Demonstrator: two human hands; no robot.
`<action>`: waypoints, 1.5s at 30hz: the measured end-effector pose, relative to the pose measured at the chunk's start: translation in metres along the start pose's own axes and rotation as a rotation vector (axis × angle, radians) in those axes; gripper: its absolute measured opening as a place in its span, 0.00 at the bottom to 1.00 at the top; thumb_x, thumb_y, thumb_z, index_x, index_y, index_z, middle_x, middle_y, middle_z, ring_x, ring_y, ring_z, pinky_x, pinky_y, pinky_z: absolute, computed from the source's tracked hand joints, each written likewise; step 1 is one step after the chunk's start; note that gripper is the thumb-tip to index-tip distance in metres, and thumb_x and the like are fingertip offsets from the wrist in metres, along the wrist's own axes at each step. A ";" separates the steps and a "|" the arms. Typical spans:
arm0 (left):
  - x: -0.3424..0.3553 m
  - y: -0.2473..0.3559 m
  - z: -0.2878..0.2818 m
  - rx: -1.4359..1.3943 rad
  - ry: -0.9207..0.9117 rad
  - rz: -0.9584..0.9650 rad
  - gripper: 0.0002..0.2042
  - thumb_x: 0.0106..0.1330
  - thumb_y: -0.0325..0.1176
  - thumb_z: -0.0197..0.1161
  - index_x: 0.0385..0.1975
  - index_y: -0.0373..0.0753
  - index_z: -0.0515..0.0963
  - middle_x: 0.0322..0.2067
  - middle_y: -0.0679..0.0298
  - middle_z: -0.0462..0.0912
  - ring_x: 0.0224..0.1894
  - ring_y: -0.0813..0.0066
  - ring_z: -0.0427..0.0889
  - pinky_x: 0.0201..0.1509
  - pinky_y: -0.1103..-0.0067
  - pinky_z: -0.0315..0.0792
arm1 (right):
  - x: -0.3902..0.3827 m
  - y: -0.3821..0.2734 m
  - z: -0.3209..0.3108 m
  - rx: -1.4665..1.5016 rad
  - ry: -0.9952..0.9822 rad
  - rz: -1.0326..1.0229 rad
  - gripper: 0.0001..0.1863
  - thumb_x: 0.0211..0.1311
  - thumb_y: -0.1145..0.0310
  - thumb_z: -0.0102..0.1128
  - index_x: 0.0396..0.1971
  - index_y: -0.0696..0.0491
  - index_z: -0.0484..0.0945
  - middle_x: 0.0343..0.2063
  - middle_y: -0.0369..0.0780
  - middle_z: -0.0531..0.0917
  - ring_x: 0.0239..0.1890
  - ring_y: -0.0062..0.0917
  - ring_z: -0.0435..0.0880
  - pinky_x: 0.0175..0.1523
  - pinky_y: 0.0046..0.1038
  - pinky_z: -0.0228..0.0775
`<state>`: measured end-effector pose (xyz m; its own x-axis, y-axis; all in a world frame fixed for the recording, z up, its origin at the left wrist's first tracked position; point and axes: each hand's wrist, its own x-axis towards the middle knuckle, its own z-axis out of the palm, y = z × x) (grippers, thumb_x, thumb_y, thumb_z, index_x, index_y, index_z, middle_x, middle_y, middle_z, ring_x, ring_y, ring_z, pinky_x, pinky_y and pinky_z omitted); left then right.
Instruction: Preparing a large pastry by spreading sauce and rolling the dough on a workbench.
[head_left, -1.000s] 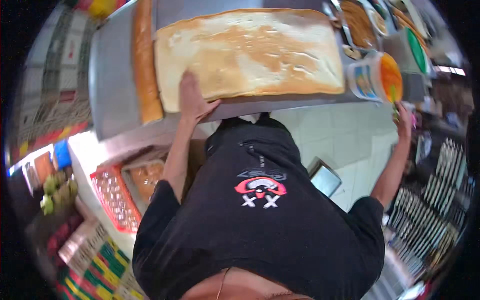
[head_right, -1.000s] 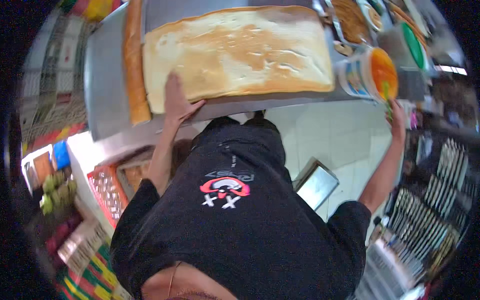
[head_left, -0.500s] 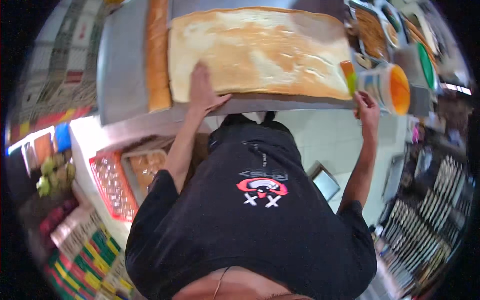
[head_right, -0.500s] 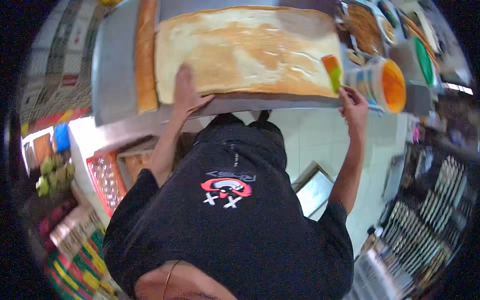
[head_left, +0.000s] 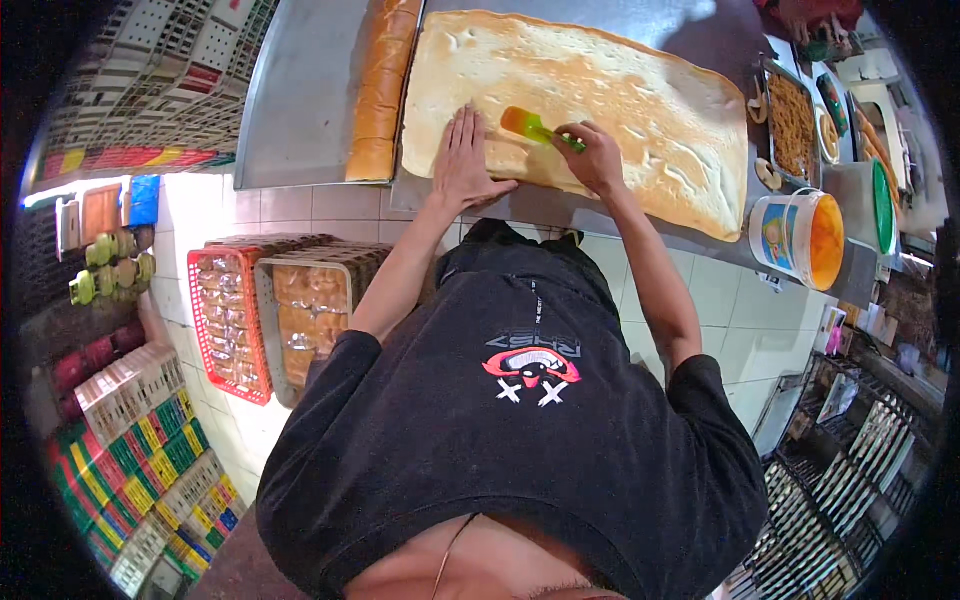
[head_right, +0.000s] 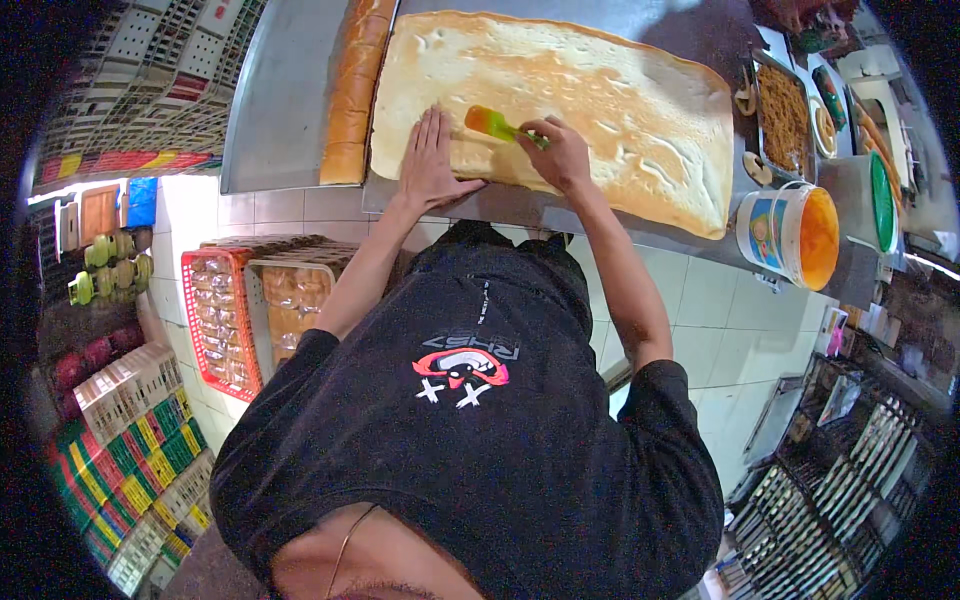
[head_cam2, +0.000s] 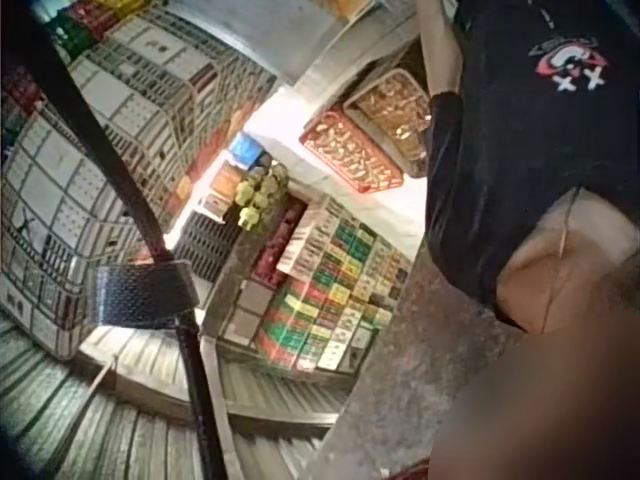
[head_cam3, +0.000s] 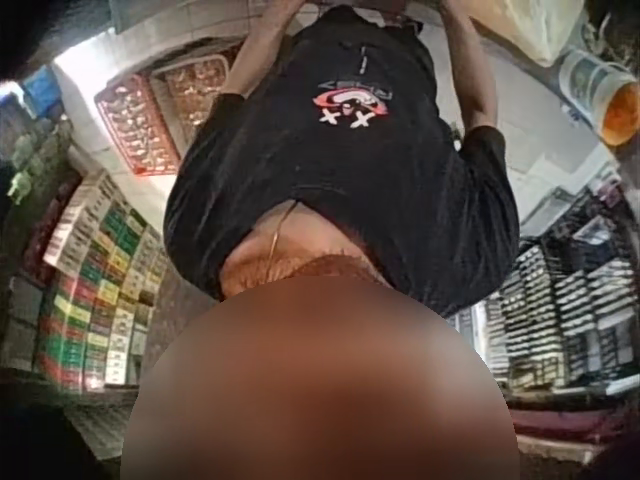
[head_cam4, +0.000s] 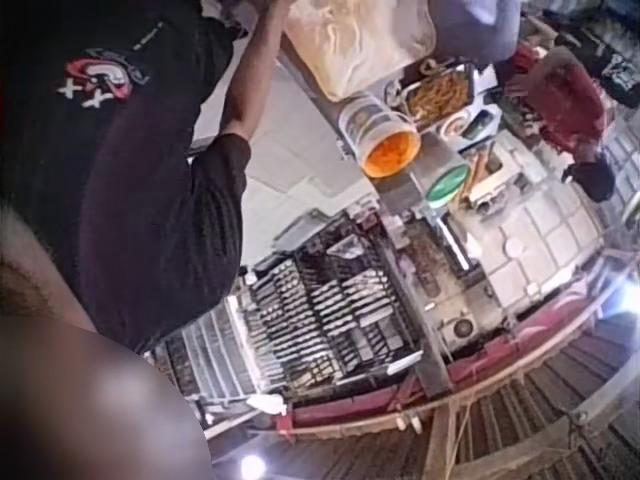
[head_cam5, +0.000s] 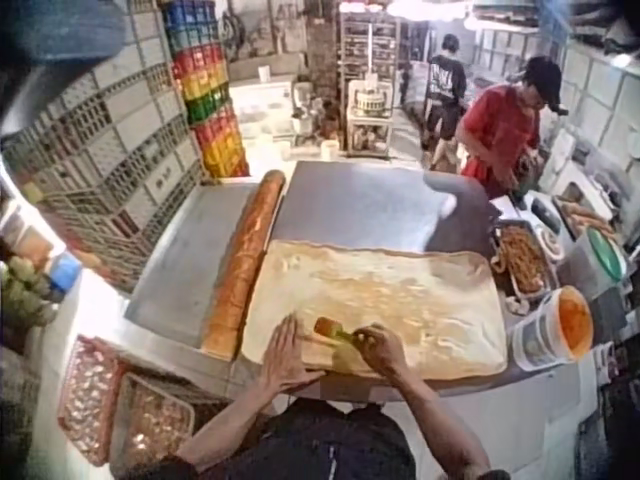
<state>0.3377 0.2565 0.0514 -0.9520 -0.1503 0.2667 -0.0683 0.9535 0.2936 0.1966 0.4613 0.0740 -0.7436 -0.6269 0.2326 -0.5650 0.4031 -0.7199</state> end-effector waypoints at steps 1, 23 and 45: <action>0.000 -0.001 0.000 0.017 -0.017 -0.005 0.61 0.40 0.64 0.69 0.67 0.23 0.50 0.68 0.38 0.50 0.72 0.46 0.48 0.75 0.62 0.42 | 0.004 -0.002 0.002 -0.043 -0.004 -0.050 0.07 0.56 0.65 0.67 0.33 0.50 0.85 0.25 0.34 0.79 0.21 0.26 0.75 0.26 0.27 0.67; -0.076 -0.008 -0.060 -0.243 0.057 -0.227 0.58 0.42 0.47 0.76 0.70 0.28 0.46 0.71 0.44 0.47 0.73 0.50 0.48 0.75 0.64 0.45 | 0.007 -0.010 -0.006 -0.170 0.002 -0.303 0.06 0.58 0.73 0.59 0.35 0.50 0.83 0.31 0.32 0.80 0.25 0.26 0.78 0.31 0.28 0.69; -0.126 0.006 -0.063 -0.389 0.214 -0.296 0.42 0.51 0.29 0.65 0.70 0.33 0.54 0.68 0.48 0.58 0.70 0.52 0.58 0.73 0.67 0.53 | 0.017 0.002 -0.007 0.060 -0.130 -0.386 0.08 0.55 0.78 0.56 0.34 0.54 0.81 0.31 0.37 0.80 0.26 0.34 0.78 0.32 0.31 0.69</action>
<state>0.4762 0.2649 0.0779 -0.8238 -0.4868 0.2905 -0.1699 0.7008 0.6928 0.1799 0.4564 0.0810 -0.4279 -0.8048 0.4112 -0.7688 0.0849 -0.6339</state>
